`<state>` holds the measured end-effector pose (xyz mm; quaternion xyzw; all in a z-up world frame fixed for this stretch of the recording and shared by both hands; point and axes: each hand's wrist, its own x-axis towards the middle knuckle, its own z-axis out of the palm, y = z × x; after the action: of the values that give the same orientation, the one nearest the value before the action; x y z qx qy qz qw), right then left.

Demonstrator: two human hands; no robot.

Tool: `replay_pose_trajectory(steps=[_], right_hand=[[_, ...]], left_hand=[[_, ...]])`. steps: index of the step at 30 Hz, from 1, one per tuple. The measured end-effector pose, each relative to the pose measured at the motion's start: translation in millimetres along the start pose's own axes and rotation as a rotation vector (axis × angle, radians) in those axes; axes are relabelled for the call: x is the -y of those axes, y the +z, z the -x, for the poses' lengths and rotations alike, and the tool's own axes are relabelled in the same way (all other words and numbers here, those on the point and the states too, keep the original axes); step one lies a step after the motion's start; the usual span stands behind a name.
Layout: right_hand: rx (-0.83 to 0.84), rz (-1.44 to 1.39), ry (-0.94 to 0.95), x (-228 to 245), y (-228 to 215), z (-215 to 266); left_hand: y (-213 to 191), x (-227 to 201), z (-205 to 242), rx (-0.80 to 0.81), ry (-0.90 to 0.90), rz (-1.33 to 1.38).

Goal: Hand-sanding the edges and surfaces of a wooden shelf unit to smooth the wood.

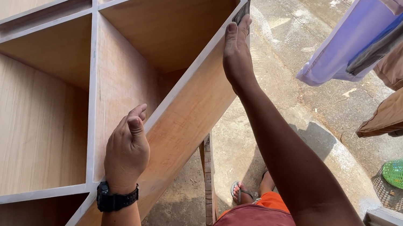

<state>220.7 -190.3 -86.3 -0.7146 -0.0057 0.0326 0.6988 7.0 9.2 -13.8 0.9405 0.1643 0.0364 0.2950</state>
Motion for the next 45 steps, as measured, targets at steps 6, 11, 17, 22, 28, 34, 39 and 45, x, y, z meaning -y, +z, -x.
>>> replay_pose_trajectory(steps=[6, 11, 17, 22, 28, 34, 39, 45], right_hand=[[0.244, -0.02, 0.107, -25.5, 35.5, 97.9], [0.068, -0.03, 0.058, -70.0, 16.8, 27.0], [0.24, -0.187, 0.269, -50.9, 53.8, 127.5], [0.126, -0.434, 0.565, -79.2, 44.2, 72.0], [0.29, -0.363, 0.486, -57.2, 67.1, 146.2], [0.05, -0.455, 0.694, -121.6, 57.9, 67.3], [0.255, -0.536, 0.528, -87.7, 71.9, 143.3], [0.0, -0.481, 0.759, -145.7, 42.5, 29.4]], left_hand=[[-1.5, 5.2, 0.4, 0.0, 0.046, -0.067], [1.9, 8.3, 1.2, -0.039, 0.139, -0.063], [0.1, 8.5, 1.2, -0.017, 0.137, -0.09], [-2.0, 4.3, 0.5, 0.012, 0.093, -0.102], [-2.7, 5.2, -0.5, 0.004, 0.142, -0.104], [-5.0, 6.7, 2.1, -0.014, 0.149, -0.072], [-4.7, 8.0, 0.8, 0.003, 0.142, -0.093], [-2.7, 6.9, -2.2, 0.012, 0.105, -0.114]])
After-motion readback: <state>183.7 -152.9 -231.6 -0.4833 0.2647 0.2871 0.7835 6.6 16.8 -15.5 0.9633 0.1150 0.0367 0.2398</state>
